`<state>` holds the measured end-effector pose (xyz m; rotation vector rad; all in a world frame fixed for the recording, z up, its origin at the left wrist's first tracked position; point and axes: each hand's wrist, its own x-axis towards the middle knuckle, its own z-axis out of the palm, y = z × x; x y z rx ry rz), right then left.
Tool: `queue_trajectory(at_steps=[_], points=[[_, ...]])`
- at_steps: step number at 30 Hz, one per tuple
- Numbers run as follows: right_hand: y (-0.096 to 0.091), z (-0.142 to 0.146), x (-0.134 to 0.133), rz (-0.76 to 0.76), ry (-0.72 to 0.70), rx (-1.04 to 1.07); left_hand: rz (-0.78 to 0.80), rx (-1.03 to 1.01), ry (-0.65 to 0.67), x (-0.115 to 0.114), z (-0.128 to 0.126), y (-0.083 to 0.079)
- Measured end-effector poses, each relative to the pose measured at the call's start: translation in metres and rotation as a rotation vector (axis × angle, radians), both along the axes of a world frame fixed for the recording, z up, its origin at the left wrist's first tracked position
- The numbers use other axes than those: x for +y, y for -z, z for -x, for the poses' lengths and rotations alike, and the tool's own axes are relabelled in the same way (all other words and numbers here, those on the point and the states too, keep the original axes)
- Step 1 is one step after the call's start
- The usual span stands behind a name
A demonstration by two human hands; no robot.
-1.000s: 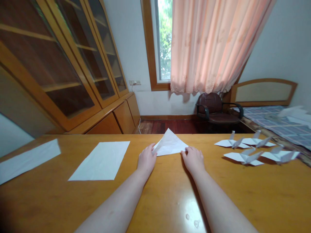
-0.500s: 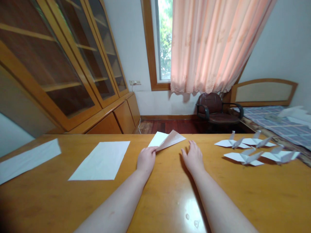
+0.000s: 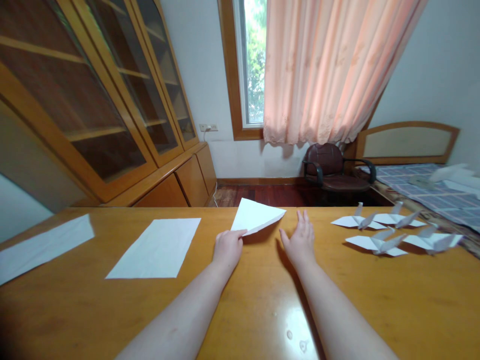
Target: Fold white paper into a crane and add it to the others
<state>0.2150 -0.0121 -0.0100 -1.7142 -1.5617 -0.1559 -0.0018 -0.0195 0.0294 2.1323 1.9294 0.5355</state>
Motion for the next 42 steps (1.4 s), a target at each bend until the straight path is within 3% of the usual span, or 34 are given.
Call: queue_trajectory(at_steps=[9, 13, 19, 24, 32, 42], points=[[-0.013, 0.005, -0.01, -0.063, -0.068, -0.115, 0.01, 0.084, 0.193, 0.003, 0.001, 0.012], [-0.017, 0.007, -0.012, 0.031, -0.189, -0.263, -0.026, 0.087, 0.226, 0.003, 0.0, 0.017], [-0.02, 0.006, -0.013, 0.05, -0.199, -0.31, -0.032, 0.112, 0.208, 0.001, -0.002, 0.019], [-0.021, 0.008, -0.013, 0.229, -0.335, -0.306, -0.018, 0.092, 0.232, 0.002, -0.003, 0.018], [-0.014, 0.008, -0.008, 0.44, -0.393, -0.308, -0.091, -0.078, 0.524, 0.0, -0.007, 0.018], [-0.007, 0.004, -0.002, 0.507, -0.329, -0.235, -0.095, -0.253, 0.698, -0.008, -0.007, 0.002]])
